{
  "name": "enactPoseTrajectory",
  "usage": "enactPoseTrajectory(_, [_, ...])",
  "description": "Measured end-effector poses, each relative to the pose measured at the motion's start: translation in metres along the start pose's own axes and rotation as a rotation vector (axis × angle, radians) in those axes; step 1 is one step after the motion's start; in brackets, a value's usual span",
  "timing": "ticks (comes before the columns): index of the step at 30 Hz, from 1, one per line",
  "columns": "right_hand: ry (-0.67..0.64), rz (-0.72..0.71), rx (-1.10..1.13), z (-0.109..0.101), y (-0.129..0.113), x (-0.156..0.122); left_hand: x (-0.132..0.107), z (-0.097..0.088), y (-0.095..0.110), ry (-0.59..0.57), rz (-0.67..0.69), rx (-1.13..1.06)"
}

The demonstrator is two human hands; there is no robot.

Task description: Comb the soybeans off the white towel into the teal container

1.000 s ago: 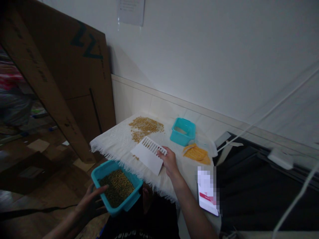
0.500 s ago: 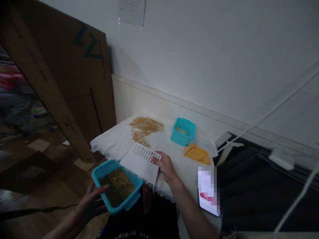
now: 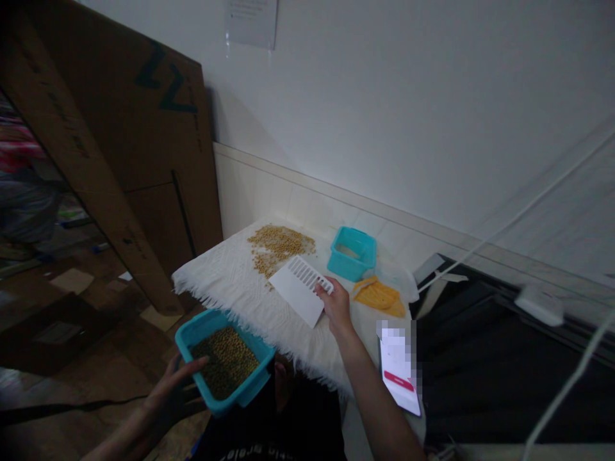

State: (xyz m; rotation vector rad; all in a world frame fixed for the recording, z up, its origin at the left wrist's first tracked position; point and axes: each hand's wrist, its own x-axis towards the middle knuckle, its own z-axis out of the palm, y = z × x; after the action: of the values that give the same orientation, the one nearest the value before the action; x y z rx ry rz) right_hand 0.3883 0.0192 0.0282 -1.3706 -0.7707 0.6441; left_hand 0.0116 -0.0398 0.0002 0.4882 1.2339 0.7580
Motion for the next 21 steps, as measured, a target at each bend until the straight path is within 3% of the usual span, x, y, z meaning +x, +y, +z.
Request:
enactPoseTrajectory(14, [-0.065, 0.024, -0.021, 0.012, -0.009, -0.005, 0.006, -0.001, -0.001, 0.055, -0.011, 0.02])
enactPoseTrajectory(21, [-0.111, 0.138, 0.011, 0.021, -0.012, -0.008, 0.008, -0.001, -0.001, 0.043, 0.009, 0.013])
